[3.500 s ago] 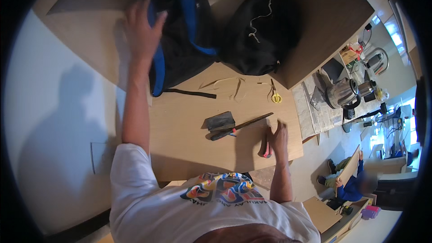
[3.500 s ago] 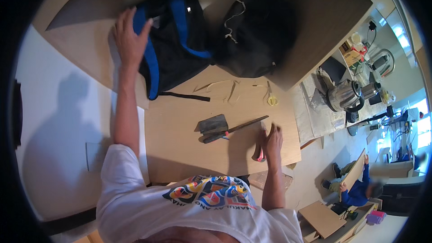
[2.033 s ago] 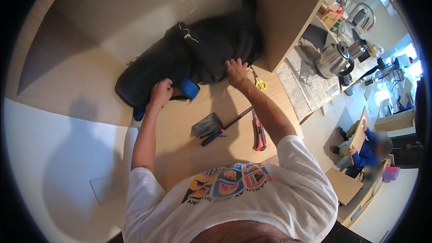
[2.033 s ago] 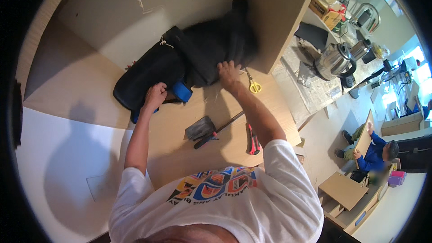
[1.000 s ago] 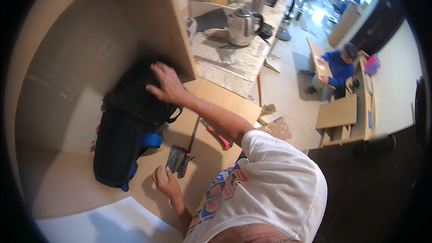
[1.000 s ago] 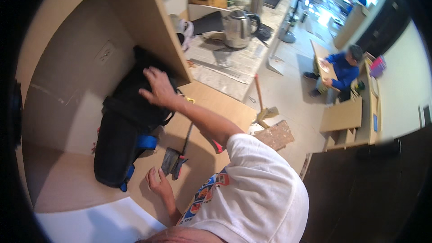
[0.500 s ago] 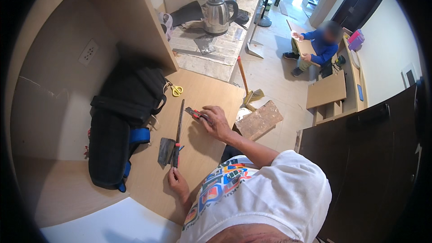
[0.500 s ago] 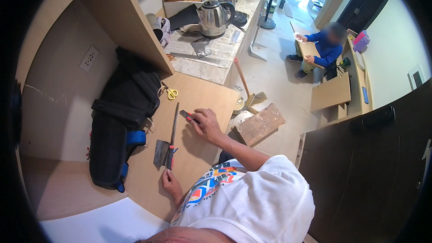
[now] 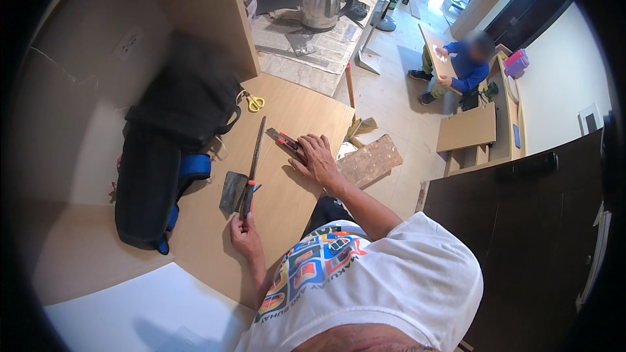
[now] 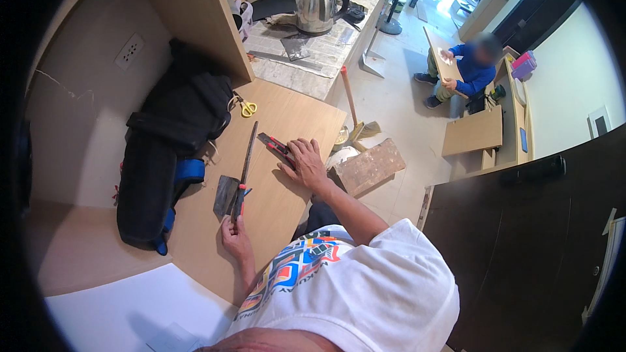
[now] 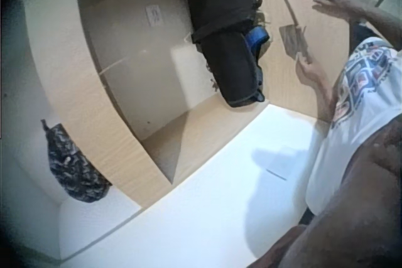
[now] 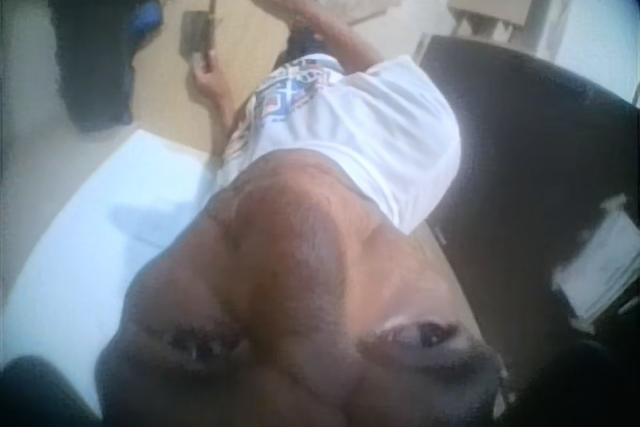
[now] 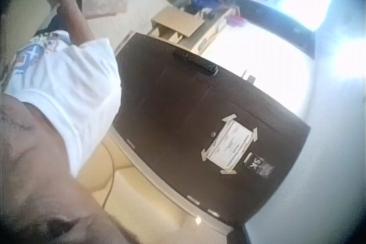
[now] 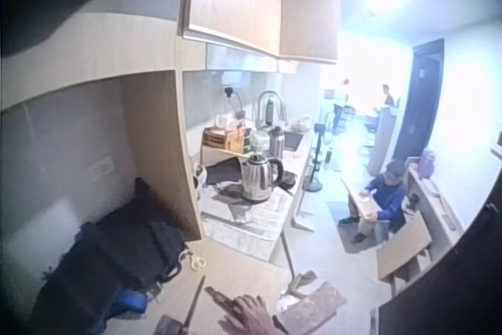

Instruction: The person assembles a wooden cabinet by positioning a curved wooden panel into a cabinet frame, then uses a screwdriver to fasten screws into the panel. The person repeatedly adjusts the panel and tightens screws to secure it in place.

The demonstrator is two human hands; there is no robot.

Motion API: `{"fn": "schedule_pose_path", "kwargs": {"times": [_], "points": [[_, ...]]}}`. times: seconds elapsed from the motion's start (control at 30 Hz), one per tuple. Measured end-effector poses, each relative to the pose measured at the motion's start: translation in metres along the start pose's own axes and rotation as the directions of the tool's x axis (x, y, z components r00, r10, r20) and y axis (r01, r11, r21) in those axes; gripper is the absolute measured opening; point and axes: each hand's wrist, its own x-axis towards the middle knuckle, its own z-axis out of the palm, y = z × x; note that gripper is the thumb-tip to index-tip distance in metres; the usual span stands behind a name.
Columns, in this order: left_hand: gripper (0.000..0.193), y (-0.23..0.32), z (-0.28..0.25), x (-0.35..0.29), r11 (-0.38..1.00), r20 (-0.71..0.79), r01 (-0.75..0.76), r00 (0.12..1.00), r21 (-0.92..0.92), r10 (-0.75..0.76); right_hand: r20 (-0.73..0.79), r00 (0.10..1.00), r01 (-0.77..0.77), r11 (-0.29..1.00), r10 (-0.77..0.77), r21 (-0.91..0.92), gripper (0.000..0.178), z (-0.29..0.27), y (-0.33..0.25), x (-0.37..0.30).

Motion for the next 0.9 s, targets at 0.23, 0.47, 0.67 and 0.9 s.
{"fn": "schedule_pose_path", "kwargs": {"times": [0.23, 0.47, 0.67, 0.9], "points": [[0.026, -0.003, -0.003, 0.002, 0.987, 0.019, -0.071, 0.997, 0.142, 0.069, -0.012, 0.999, 0.050, 0.993, -0.052, -0.106, 0.063, 0.003, -0.002, 0.002], [0.026, 0.011, 0.000, 0.005, 0.988, 0.031, -0.054, 0.998, 0.145, 0.051, 0.114, 0.993, 0.000, 0.993, 0.014, -0.122, 0.042, 0.005, 0.006, 0.030], [0.030, 0.031, -0.002, 0.003, 0.979, -0.033, -0.094, 0.994, 0.183, 0.101, 0.101, 0.991, 0.090, 0.996, -0.089, -0.003, 0.044, 0.002, 0.011, 0.037], [0.043, 0.028, 0.014, 0.005, 0.969, -0.157, 0.046, 0.988, 0.242, -0.007, 0.078, 0.974, 0.195, 0.963, -0.212, 0.188, 0.060, -0.010, 0.019, 0.028]]}}
